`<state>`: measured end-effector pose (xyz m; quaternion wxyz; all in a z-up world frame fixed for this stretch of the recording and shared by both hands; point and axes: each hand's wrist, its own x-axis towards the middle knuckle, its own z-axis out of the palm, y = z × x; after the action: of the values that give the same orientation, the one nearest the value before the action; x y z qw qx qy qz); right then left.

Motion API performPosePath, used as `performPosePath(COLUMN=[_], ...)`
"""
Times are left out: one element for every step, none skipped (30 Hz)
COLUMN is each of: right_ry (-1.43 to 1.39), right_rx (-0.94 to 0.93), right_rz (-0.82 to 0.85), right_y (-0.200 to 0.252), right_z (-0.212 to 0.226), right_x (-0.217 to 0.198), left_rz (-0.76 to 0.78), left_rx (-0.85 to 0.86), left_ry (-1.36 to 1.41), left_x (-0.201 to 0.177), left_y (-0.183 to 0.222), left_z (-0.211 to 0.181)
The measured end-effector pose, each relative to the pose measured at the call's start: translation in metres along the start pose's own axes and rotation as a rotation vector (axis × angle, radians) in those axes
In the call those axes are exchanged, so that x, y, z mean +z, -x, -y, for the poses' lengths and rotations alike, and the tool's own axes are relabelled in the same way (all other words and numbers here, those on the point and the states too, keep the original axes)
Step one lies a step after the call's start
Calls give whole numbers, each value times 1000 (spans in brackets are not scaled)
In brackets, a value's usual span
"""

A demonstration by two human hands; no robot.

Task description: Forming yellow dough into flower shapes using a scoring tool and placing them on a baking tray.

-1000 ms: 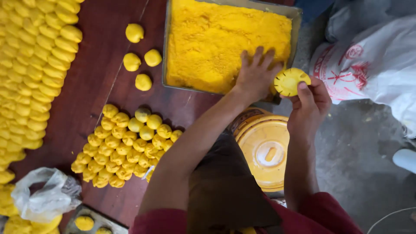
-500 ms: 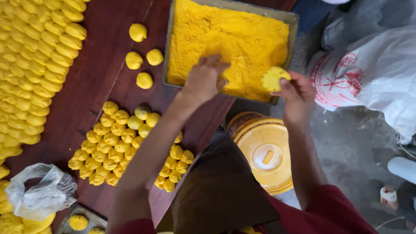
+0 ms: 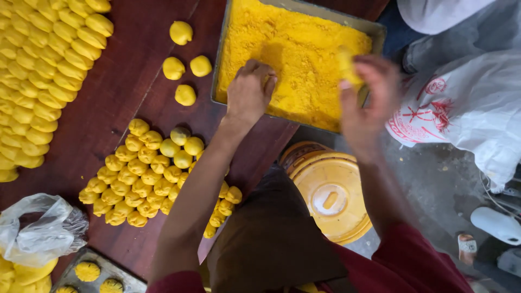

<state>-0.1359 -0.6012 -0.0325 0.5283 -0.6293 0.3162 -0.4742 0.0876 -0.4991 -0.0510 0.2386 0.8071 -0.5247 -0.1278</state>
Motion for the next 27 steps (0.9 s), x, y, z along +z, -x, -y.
performPosePath(right_ry=[269,537,541,560,569,566,566,565,561,590,626,628,686,744,746,804,853,847,877,908,914,933,951,956,920,884,887], right_rx=[-161,-325,-332,-314,-296,-303,-243,-183,-183,-206,-232,-235,-285,-334,-334,-361,-388,-389,-403,-418,-426,-427,-429,-438,-412,-387,-397], right_rz=[138,273,272,381,495,499,548,596,609,648,675,676,745,814,818,863,913,922,934,946,940,937,935,929,908,887,882], right_y=[-2,-5,2,8,13,9,9,10,8,7,2,1,0,-1,-1,-1,0,2,4,6,4,2,1,-3,-6,-9,-9], right_z=[-3,-5,-16,-26,-37,-39,-41,-44,-42,-41,-39,-44,-48,-53,-56,-59,-62,-63,-64,-64,-62,-60,-58,-55,-52,-48,-52], right_x=[8,16,18,20,24,23,22,20,25,29,32,37,40,43,42,41,42,42,43,43,44,45,46,46,49,51,49], left_rz=[-17,-35,-41,-74,-108,-115,-148,-181,-185,-183,-180,-183,-157,-131,-132,-148,-165,-168,-165,-163,-169,-177,-187,-194,-193,-191,-199], left_rx=[-15,-30,-26,-23,-27,-30,-42,-54,-66,-113,-146,-146,-181,-215,-217,-189,-169,-179,-199,-220,-211,-176,-142,-134,-132,-130,-123], left_ry=[24,48,51,88,121,120,170,219,218,285,355,356,375,394,398,390,376,374,403,431,433,401,368,369,379,389,389], left_x=[-2,-5,-9,-14,-20,-28,-34,-41,-46,-51,-56,-57,-57,-57,-56,-56,-57,-56,-56,-57,-55,-55,-54,-55,-56,-58,-59], left_y=[0,1,4,6,9,9,15,22,25,29,27,29,31,33,36,38,43,47,50,53,53,53,54,54,54,54,56], left_z=[-1,-1,0,1,3,3,2,1,-1,-4,-7,-9,-12,-14,-14,-14,-14,-15,-15,-16,-17,-18,-19,-21,-22,-24,-24])
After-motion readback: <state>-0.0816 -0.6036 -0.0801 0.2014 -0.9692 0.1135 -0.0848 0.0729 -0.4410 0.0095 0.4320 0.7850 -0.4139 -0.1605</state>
